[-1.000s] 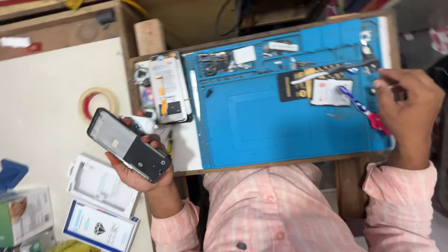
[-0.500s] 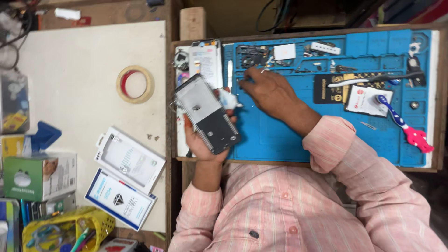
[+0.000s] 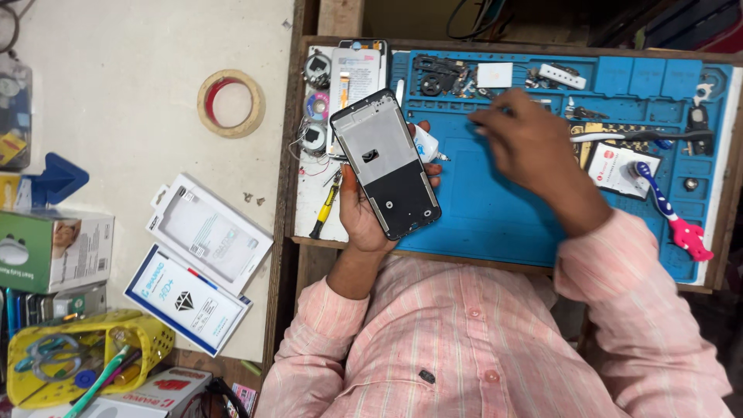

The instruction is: The person holds a disassembled smartphone at a repair bench, wipes its frame and back cover with a tissue, then squeezes adhesive from a small tube onto the phone frame while steadying the phone with the other hand.

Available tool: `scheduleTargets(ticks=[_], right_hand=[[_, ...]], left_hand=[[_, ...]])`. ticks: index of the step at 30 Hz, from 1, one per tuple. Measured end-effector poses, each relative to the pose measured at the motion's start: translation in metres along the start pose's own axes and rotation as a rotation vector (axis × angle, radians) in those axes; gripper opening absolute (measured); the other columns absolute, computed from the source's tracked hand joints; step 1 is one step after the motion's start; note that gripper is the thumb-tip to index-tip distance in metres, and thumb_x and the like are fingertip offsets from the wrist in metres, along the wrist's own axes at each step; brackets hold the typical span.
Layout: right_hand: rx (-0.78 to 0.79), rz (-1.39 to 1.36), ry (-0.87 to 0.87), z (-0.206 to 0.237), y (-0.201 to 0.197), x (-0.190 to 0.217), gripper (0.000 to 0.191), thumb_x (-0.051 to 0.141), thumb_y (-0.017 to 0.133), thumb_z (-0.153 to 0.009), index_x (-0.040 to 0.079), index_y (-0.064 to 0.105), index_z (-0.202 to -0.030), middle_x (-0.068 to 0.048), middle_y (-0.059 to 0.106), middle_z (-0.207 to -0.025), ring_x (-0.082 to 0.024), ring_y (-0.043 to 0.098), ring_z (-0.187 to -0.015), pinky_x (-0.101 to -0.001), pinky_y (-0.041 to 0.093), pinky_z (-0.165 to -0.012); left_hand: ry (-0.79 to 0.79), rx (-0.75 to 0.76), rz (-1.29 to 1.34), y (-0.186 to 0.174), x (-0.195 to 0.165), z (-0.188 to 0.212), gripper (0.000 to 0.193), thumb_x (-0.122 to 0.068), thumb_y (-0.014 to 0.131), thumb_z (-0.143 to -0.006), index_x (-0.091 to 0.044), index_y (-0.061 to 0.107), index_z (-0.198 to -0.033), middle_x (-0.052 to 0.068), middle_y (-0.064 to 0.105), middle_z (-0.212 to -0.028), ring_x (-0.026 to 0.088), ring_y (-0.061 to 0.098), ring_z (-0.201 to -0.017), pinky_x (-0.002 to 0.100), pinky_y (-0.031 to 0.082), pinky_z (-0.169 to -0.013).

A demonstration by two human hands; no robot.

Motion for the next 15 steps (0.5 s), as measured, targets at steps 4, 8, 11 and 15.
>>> scheduleTargets(ticks=[4, 8, 11, 15], right_hand=[[-0.174, -0.341, 0.245, 0.055, -0.035, -0.037, 0.020, 0.002, 0.076, -0.100, 0.005, 0.072, -0.120, -0.013, 0.072, -0.106, -0.022, 0.071, -0.085, -0.0339, 0.057, -0.078], [-0.366, -1.012, 0.478, 0.108, -0.013, -0.064, 0.017, 0.001, 0.071, -0.102, -0.002, 0.064, -0.117, -0.012, 0.073, -0.105, -0.017, 0.073, -0.094, -0.0300, 0.061, -0.081], [-0.444, -1.124, 0.553, 0.135, 0.011, -0.067, 0.013, -0.002, 0.069, -0.102, -0.002, 0.064, -0.114, -0.010, 0.072, -0.094, -0.015, 0.071, -0.082, -0.0289, 0.061, -0.075], [-0.470, -1.091, 0.564, 0.144, 0.031, -0.066, 0.018, -0.006, 0.070, -0.100, -0.003, 0.062, -0.115, -0.009, 0.069, -0.096, -0.011, 0.067, -0.082, -0.0261, 0.058, -0.074]], left_hand=[[0.001, 0.025, 0.023, 0.008, 0.009, -0.006, 0.089, -0.065, 0.031, -0.109, 0.005, 0.028, -0.164, 0.026, 0.032, -0.170, 0.039, 0.065, -0.125, 0.048, 0.056, -0.108], [-0.061, 0.008, 0.133, 0.015, 0.031, -0.007, 0.088, -0.065, 0.033, -0.109, 0.004, 0.030, -0.164, 0.028, 0.032, -0.169, 0.039, 0.065, -0.123, 0.049, 0.057, -0.106], [-0.132, -0.021, 0.204, 0.020, 0.050, -0.007, 0.087, -0.065, 0.034, -0.107, 0.002, 0.030, -0.163, 0.027, 0.033, -0.166, 0.039, 0.065, -0.122, 0.050, 0.057, -0.105], [-0.194, -0.045, 0.230, 0.025, 0.067, -0.003, 0.088, -0.065, 0.033, -0.109, 0.003, 0.030, -0.165, 0.028, 0.037, -0.165, 0.039, 0.066, -0.121, 0.050, 0.057, -0.103]])
Point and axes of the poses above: each hand's wrist, its own z-axis away from the middle knuckle, its own y-axis out of the palm, x = y × z, the point moved 9 cm from there along -z, towards the middle knuckle
